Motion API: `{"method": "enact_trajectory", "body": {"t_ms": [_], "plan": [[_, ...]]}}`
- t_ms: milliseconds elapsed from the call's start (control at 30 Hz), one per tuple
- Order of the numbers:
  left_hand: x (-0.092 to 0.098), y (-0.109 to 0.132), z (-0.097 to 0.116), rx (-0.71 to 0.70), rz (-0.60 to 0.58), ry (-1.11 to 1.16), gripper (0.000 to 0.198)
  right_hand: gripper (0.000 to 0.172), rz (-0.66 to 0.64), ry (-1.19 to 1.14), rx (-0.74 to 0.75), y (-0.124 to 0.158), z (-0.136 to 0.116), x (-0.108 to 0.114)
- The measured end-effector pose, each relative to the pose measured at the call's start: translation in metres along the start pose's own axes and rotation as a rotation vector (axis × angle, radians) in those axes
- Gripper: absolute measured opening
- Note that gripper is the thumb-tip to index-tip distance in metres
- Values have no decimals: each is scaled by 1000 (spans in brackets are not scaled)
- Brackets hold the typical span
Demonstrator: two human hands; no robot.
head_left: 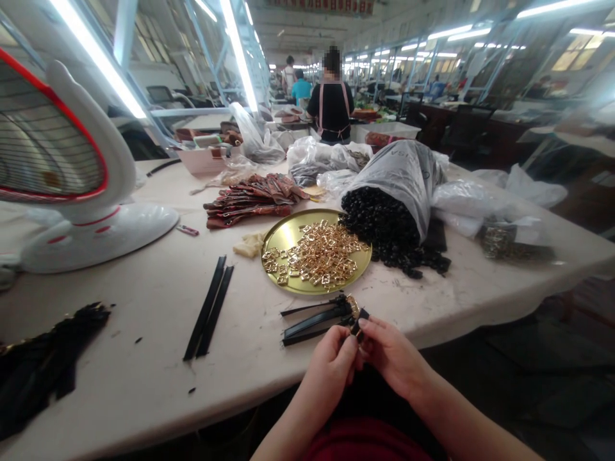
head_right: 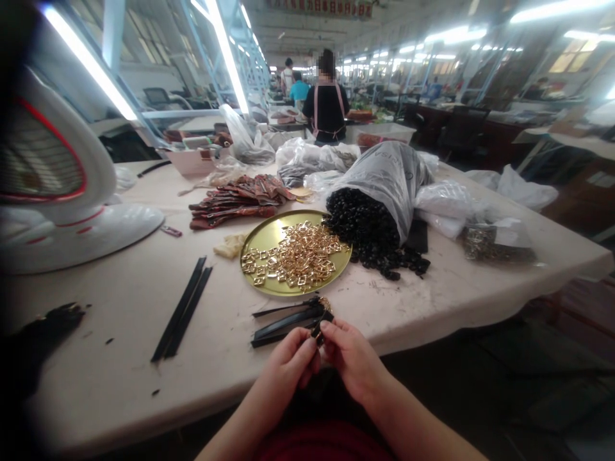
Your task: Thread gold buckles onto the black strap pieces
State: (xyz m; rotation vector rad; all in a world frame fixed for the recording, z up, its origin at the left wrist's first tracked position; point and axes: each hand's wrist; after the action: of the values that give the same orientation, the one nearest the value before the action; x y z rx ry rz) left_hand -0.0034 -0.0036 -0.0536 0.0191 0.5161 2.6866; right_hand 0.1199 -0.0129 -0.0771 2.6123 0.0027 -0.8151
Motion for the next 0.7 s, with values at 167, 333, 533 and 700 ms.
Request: {"method": "enact_trajectory", "body": {"t_ms": [167,333,533,700], "plan": [[-1,3,-8,-27,9,-19,16,22,39,371,216,7,-4,1],[-1,7,-7,-93,-43,-8,18,17,145,911,569,16,-12,-1],[2,10,1,-65,-85,64,16,19,24,621,341,15,-17,-3],[3,9,4,-60,-89,66,13,23,-101,156,6,9,-14,-2]]}}
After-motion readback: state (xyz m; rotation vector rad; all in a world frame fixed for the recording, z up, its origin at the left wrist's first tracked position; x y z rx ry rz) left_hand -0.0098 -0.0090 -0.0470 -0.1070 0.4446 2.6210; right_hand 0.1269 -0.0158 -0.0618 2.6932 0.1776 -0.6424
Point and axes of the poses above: each hand's wrist, its own y-axis away from the middle knuckle, its own x-axis out of the back of the hand, z = x × y, and after that the axes turned 1 degree about y, right-handed
